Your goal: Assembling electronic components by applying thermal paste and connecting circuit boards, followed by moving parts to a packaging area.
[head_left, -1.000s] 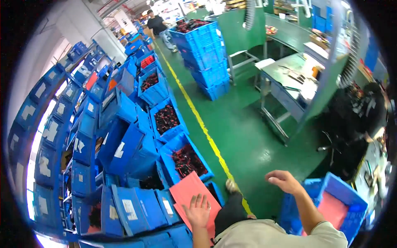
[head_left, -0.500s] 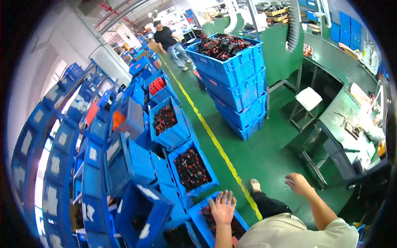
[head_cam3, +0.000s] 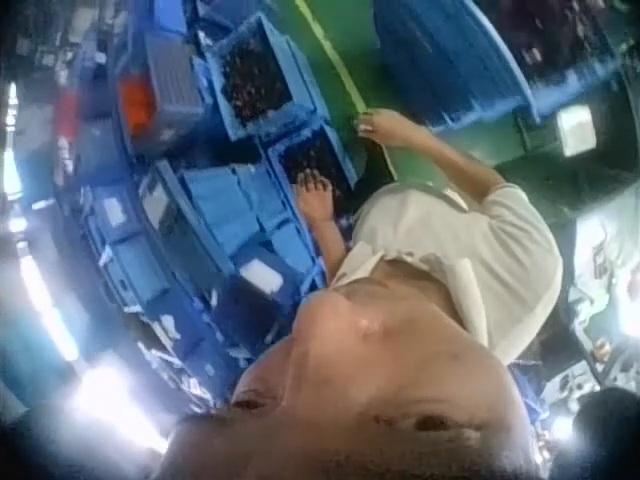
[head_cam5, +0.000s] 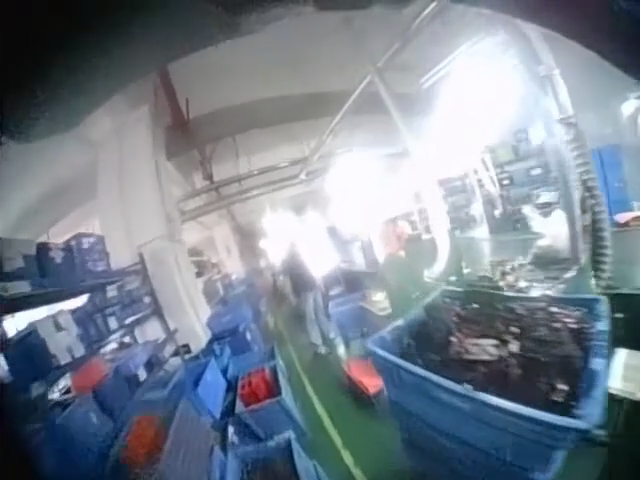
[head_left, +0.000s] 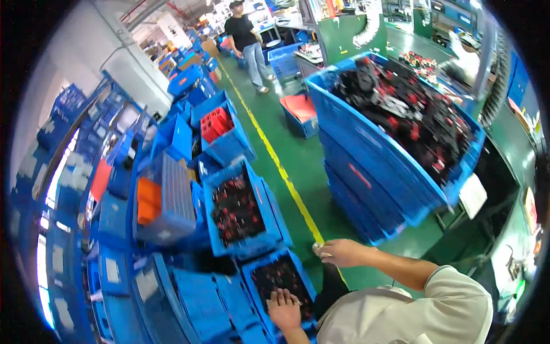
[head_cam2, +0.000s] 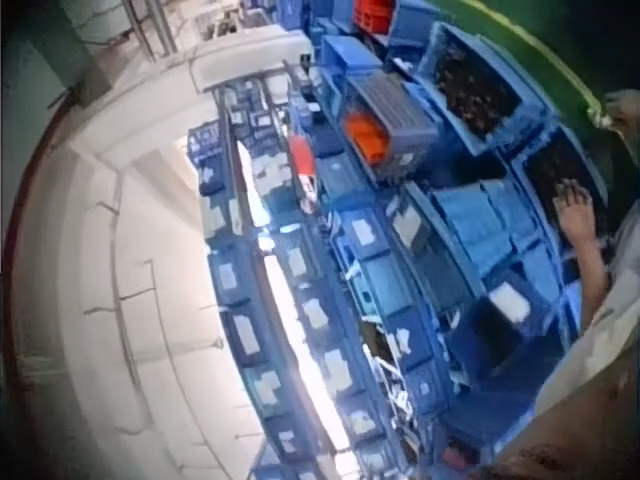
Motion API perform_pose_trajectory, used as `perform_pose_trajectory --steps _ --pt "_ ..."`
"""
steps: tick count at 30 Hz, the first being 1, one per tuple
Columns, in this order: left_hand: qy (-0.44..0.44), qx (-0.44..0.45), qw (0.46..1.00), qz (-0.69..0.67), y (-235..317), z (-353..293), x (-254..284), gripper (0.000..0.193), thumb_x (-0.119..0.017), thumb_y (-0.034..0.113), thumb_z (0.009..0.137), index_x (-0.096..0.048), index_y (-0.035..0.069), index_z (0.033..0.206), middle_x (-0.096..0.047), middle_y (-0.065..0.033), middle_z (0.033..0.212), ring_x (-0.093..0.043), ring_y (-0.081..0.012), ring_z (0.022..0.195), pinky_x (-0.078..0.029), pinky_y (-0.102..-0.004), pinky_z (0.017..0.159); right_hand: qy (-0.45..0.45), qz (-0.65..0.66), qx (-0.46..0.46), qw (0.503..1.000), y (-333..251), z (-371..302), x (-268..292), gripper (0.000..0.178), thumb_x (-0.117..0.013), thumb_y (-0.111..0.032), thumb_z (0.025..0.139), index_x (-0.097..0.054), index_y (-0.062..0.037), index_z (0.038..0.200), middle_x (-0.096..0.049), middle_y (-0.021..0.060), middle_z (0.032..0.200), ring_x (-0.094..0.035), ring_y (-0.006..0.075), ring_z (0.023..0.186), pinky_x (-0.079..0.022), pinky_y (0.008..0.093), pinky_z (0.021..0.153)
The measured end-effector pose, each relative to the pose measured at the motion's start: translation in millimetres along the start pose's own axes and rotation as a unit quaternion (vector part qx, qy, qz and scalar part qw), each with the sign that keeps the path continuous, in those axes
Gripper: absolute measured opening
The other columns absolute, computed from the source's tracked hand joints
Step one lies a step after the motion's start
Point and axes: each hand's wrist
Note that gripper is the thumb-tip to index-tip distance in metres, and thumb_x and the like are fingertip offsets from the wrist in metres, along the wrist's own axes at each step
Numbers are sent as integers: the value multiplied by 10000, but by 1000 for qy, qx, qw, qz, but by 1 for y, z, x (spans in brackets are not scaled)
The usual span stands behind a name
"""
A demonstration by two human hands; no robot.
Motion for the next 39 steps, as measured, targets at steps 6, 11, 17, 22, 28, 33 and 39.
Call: perform_pose_trajectory --steps 6,11,17,22,28,33,39 --pt "-74 130 986 69 10 216 -197 341 -426 363 967 -589 84 1077 -602 -74 1121 -525 -254 1038 -405 -391 866 26 4 -129 991 88 149 77 266 -598 -233 859 -639 -51 1049 -629 160 983 -605 354 926 -484 441 802" --pt "-223 131 955 146 33 378 -400 328 -501 391 930 -600 108 1064 -612 -52 1091 -537 -238 1005 -421 -402 834 169 96 -209 958 134 262 135 254 -601 -210 861 -649 -47 1050 -640 161 985 -595 350 965 -474 414 836" --pt "-219 78 961 150 48 573 -520 344 -546 420 900 -624 111 1029 -628 -75 1088 -575 -246 990 -457 -396 781 230 152 -243 930 239 448 216 256 -594 -197 861 -644 -38 1055 -634 188 1005 -595 365 961 -476 424 839" --pt "-98 117 972 180 56 679 -601 324 -546 439 897 -634 136 967 -652 -40 999 -594 -215 899 -452 -385 747 333 143 -305 881 314 597 308 241 -592 -202 867 -644 -26 1023 -640 178 1002 -601 353 962 -476 421 854" --pt "-148 146 969 135 37 862 -729 312 -542 395 910 -634 111 999 -648 -38 1042 -591 -216 924 -459 -397 769 274 54 -262 924 427 771 385 236 -590 -206 865 -646 -16 993 -637 191 966 -598 366 947 -475 433 846" --pt "-196 252 941 107 -13 1018 -875 333 -537 394 915 -629 102 1046 -646 -59 1021 -585 -238 931 -459 -401 791 192 -20 -348 917 513 917 442 271 -595 -232 858 -637 -21 1023 -639 198 955 -598 367 947 -472 442 841" --pt "-286 291 890 202 -51 1143 -1081 340 -515 362 936 -606 78 1099 -619 -87 1094 -575 -241 956 -455 -394 836 298 62 -335 892 594 1037 511 273 -597 -221 840 -643 -2 997 -644 194 951 -599 365 952 -468 441 852"
Point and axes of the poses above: each hand's wrist, its own z-axis towards the middle knuckle, its own x-axis out of the back of the hand, y = z × x
